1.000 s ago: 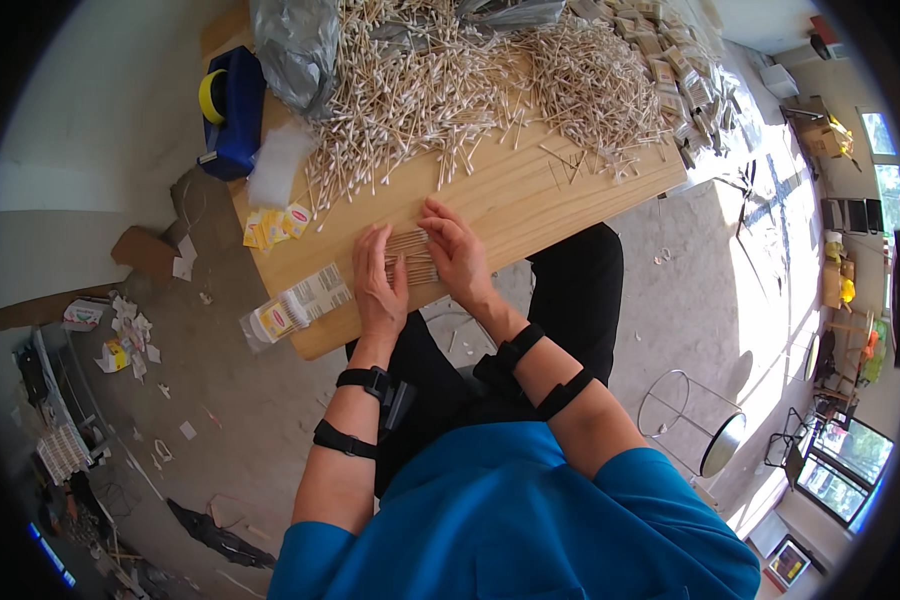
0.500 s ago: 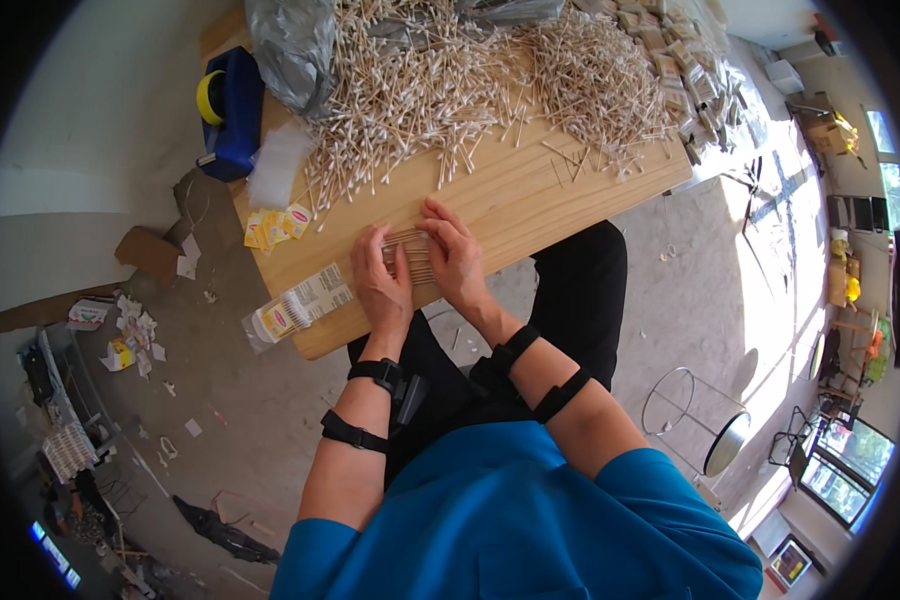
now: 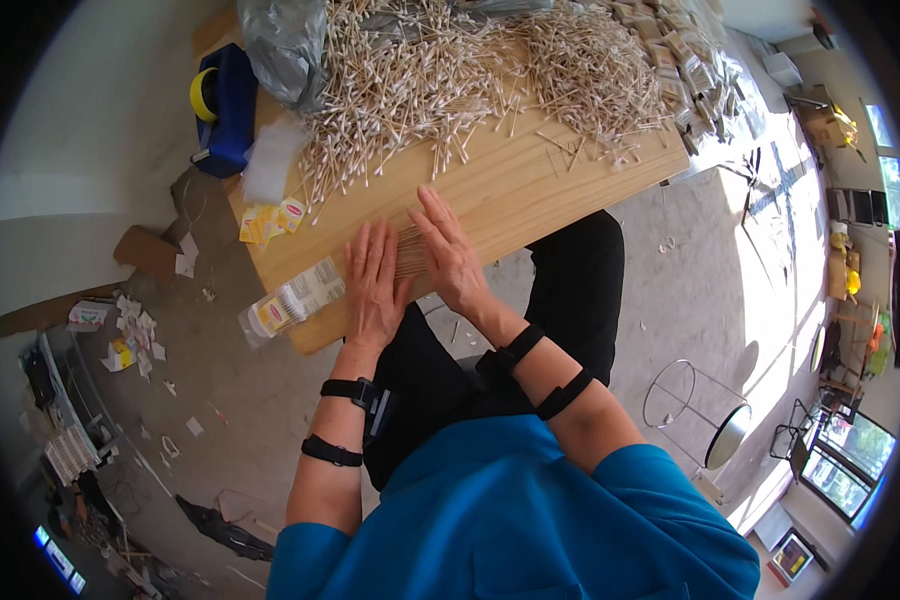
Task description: Packing loose cotton swabs into small plastic containers.
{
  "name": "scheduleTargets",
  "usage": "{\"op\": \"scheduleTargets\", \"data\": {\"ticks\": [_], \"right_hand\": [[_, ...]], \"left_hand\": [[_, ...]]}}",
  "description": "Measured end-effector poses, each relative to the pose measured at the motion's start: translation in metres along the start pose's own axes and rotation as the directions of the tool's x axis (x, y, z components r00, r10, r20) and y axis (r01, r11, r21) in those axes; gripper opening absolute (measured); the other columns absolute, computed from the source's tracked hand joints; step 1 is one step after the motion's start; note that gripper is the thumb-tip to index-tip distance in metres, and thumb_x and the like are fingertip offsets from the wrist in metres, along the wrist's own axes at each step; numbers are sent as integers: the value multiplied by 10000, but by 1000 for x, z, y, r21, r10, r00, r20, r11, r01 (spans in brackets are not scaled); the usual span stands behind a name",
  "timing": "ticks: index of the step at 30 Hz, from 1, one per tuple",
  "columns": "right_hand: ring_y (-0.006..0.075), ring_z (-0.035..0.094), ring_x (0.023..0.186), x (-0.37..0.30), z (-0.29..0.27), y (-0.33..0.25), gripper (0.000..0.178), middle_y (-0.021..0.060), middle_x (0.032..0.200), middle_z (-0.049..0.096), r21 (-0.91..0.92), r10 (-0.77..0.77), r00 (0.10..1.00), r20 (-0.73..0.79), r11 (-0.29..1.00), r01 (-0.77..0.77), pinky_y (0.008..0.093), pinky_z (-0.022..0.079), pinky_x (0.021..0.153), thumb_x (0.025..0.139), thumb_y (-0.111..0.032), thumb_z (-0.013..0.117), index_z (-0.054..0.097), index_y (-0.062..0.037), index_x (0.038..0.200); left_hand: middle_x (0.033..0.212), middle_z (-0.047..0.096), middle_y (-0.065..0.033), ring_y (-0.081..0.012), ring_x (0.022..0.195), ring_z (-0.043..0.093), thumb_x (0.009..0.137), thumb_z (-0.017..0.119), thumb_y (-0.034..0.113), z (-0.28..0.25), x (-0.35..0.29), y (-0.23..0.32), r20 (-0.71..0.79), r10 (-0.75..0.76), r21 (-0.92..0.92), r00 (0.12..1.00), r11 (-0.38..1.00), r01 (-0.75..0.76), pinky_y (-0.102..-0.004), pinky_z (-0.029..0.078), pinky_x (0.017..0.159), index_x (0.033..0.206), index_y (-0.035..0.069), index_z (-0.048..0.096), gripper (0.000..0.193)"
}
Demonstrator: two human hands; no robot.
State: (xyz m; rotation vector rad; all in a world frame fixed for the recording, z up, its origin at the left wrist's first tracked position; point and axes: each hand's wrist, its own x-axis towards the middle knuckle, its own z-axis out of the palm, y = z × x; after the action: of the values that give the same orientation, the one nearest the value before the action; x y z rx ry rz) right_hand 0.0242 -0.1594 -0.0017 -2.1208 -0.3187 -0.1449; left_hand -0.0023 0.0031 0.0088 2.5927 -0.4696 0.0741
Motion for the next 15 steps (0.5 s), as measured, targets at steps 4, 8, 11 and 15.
{"op": "scheduleTargets", "data": {"ticks": [4, 8, 11, 15], "right_hand": [[283, 144, 1494, -11, -7, -4, 630, 130, 1587, 246, -377, -65, 949, 308, 908, 184, 468, 88, 1213, 957, -286, 501, 302, -25, 1495], [279, 151, 1492, -17, -12, -3, 665, 120, 1583, 259, -384, -61, 937, 345, 901, 200, 462, 93, 1216, 950, -347, 502, 300, -38, 1503], [281, 156, 1490, -18, -12, -1, 656, 125, 1583, 257, -379, -83, 934, 346, 899, 220, 461, 99, 1215, 957, -355, 501, 310, -34, 1496], [286, 157, 1489, -18, -16, 2, 650, 128, 1584, 254, -307, -82, 964, 251, 938, 160, 464, 105, 1215, 958, -361, 507, 328, -20, 1481]], "left_hand": [[1589, 246, -102, -299, 1472, 205, 833, 696, 236, -3, -5, -8, 120, 46, 9, 992, 999, -47, -529, 120, 1201, 1506, 64, 303, 797], [1590, 249, -90, -281, 1475, 205, 827, 704, 284, -2, -8, -11, 124, 110, 0, 986, 994, -111, -521, 130, 1200, 1515, 72, 281, 835], [1596, 236, -91, -284, 1478, 198, 836, 695, 301, -3, -7, -12, 135, 108, -10, 985, 994, -108, -522, 123, 1201, 1523, 76, 259, 844], [1608, 195, -107, -303, 1487, 163, 856, 670, 350, -4, -10, -16, -70, -3, -123, 998, 992, -5, -548, 88, 1196, 1542, 82, 197, 876]]}}
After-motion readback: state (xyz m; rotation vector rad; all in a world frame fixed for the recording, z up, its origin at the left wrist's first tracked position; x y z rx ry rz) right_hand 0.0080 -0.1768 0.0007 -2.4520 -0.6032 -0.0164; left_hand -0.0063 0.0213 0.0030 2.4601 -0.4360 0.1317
